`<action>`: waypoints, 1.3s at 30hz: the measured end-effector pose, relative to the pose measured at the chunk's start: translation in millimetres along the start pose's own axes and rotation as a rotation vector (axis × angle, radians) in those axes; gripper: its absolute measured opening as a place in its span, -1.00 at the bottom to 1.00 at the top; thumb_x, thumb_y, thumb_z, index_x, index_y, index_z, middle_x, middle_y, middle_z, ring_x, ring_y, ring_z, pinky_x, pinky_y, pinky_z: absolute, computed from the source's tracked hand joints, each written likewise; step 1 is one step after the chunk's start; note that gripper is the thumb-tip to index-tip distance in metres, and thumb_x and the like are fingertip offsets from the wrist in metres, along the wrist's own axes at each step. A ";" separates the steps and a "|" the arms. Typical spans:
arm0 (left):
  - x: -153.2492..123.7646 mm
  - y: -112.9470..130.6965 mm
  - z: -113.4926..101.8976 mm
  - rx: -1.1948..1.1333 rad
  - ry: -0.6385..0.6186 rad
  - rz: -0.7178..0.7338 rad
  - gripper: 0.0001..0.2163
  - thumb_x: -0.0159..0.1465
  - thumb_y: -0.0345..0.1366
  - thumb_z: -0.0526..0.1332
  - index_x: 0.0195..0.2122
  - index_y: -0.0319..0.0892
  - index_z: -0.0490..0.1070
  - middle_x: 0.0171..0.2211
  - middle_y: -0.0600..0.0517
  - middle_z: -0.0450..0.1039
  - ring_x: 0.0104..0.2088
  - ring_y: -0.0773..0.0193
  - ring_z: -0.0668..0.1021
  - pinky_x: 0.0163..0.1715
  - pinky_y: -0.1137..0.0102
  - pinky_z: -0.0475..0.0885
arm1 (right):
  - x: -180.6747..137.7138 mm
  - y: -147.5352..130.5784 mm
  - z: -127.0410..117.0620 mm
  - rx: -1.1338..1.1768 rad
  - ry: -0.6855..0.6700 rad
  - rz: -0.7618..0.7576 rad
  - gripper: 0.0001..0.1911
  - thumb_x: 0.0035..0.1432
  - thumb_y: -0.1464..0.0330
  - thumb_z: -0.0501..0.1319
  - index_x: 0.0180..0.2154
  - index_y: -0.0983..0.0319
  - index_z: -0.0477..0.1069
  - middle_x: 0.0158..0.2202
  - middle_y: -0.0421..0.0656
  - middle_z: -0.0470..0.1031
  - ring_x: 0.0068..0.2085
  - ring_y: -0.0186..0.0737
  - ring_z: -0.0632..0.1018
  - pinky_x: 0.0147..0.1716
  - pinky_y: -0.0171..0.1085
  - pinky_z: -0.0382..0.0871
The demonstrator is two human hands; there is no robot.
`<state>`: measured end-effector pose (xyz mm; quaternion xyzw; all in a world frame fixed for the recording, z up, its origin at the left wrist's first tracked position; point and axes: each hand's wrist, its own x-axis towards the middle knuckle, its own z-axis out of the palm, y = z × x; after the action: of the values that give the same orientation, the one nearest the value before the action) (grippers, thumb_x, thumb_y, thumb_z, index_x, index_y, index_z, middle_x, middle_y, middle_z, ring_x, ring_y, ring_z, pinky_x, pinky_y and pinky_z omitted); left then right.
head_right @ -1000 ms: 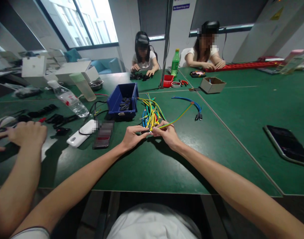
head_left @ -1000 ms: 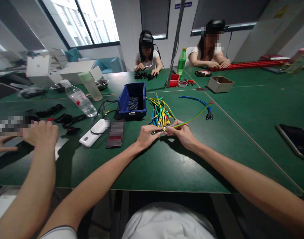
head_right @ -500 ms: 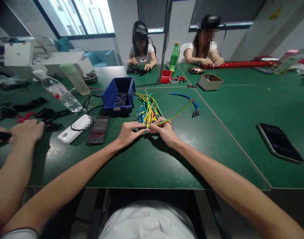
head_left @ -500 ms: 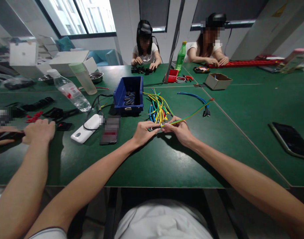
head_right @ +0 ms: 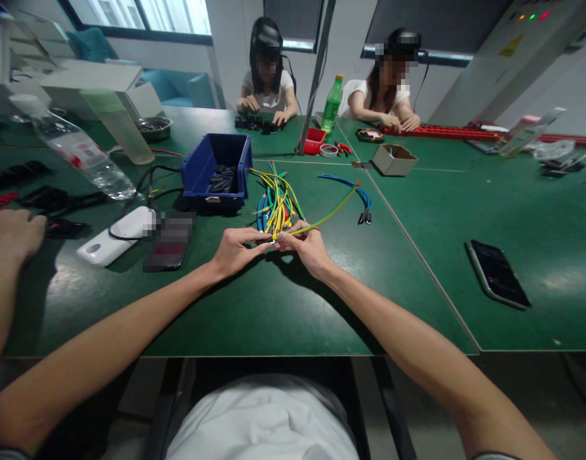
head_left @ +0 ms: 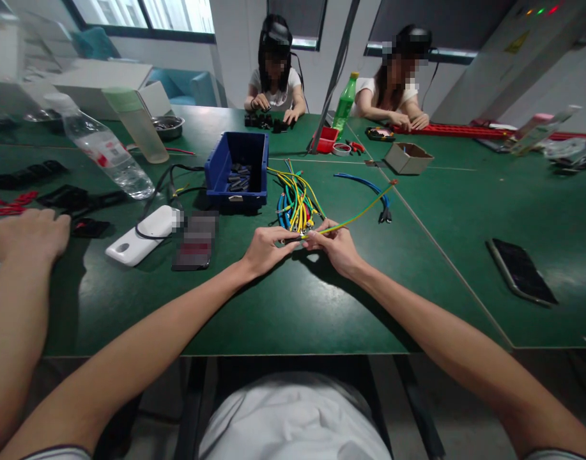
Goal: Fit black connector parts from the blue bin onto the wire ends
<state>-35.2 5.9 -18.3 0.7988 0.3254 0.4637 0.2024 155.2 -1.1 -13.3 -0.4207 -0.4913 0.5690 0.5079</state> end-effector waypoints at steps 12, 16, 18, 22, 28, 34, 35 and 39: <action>-1.3 -1.7 0.4 0.013 0.004 0.003 -0.84 0.15 -0.35 0.32 -0.23 -0.20 0.57 -0.33 -0.07 0.60 -0.39 0.28 0.60 -0.37 0.43 0.46 | 0.8 3.1 -0.7 -0.022 -0.015 -0.003 -0.65 -0.13 0.19 0.43 -0.45 0.21 0.30 -0.52 -0.20 0.54 -0.44 -0.21 0.60 -0.39 -0.25 0.53; -1.7 -1.0 0.7 0.029 0.004 0.013 -0.83 0.15 -0.35 0.31 -0.21 -0.20 0.57 -0.32 -0.06 0.60 -0.38 0.29 0.60 -0.35 0.42 0.47 | 0.5 1.6 -0.1 -0.039 0.002 0.003 -0.63 -0.14 0.18 0.43 -0.46 0.20 0.30 -0.53 -0.20 0.53 -0.45 -0.21 0.59 -0.40 -0.25 0.52; -1.4 -0.9 0.6 0.024 0.003 0.000 -0.83 0.15 -0.35 0.31 -0.21 -0.19 0.57 -0.33 -0.05 0.60 -0.39 0.29 0.60 -0.34 0.42 0.47 | 0.4 1.0 0.1 -0.055 0.000 0.013 -0.64 -0.14 0.16 0.43 -0.45 0.20 0.31 -0.52 -0.19 0.53 -0.45 -0.20 0.60 -0.39 -0.24 0.53; -0.2 -1.3 0.5 0.014 -0.011 -0.013 -0.83 0.15 -0.34 0.32 -0.21 -0.19 0.57 -0.33 -0.05 0.60 -0.38 0.30 0.60 -0.35 0.43 0.45 | 0.1 1.1 0.0 -0.048 -0.007 0.004 -0.64 -0.14 0.17 0.43 -0.44 0.20 0.32 -0.50 -0.18 0.55 -0.43 -0.21 0.60 -0.38 -0.25 0.52; -0.1 -0.6 1.7 0.017 0.004 0.008 -0.83 0.14 -0.36 0.33 -0.23 -0.21 0.57 -0.35 -0.05 0.59 -0.39 0.30 0.59 -0.37 0.44 0.44 | -0.1 0.9 -0.2 -0.060 -0.019 0.003 -0.66 -0.11 0.18 0.42 -0.43 0.21 0.34 -0.50 -0.18 0.55 -0.44 -0.22 0.60 -0.37 -0.25 0.52; -1.1 -0.1 1.4 0.022 0.020 0.009 -0.82 0.14 -0.35 0.33 -0.21 -0.20 0.57 -0.33 -0.05 0.60 -0.38 0.29 0.59 -0.36 0.43 0.46 | -0.2 -0.5 0.7 -0.048 -0.006 0.010 -0.64 -0.13 0.16 0.42 -0.44 0.22 0.32 -0.50 -0.17 0.55 -0.44 -0.21 0.60 -0.37 -0.24 0.52; -1.0 -0.2 1.2 0.018 0.016 0.003 -0.82 0.14 -0.34 0.33 -0.21 -0.19 0.57 -0.33 -0.05 0.60 -0.38 0.29 0.60 -0.36 0.43 0.46 | 0.0 -0.3 0.7 -0.044 -0.005 0.012 -0.63 -0.13 0.16 0.42 -0.45 0.21 0.32 -0.50 -0.17 0.55 -0.44 -0.20 0.60 -0.37 -0.24 0.53; -0.4 -0.5 0.5 -0.001 0.013 -0.002 -0.82 0.14 -0.36 0.32 -0.21 -0.19 0.57 -0.33 -0.06 0.60 -0.39 0.29 0.60 -0.36 0.43 0.46 | 0.7 0.8 0.4 -0.025 -0.006 0.006 -0.63 -0.15 0.16 0.43 -0.46 0.20 0.32 -0.49 -0.18 0.55 -0.44 -0.20 0.60 -0.38 -0.24 0.53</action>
<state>-35.1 5.9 -19.2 0.7954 0.3274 0.4687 0.2013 154.6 -0.5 -14.0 -0.4267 -0.4987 0.5656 0.4993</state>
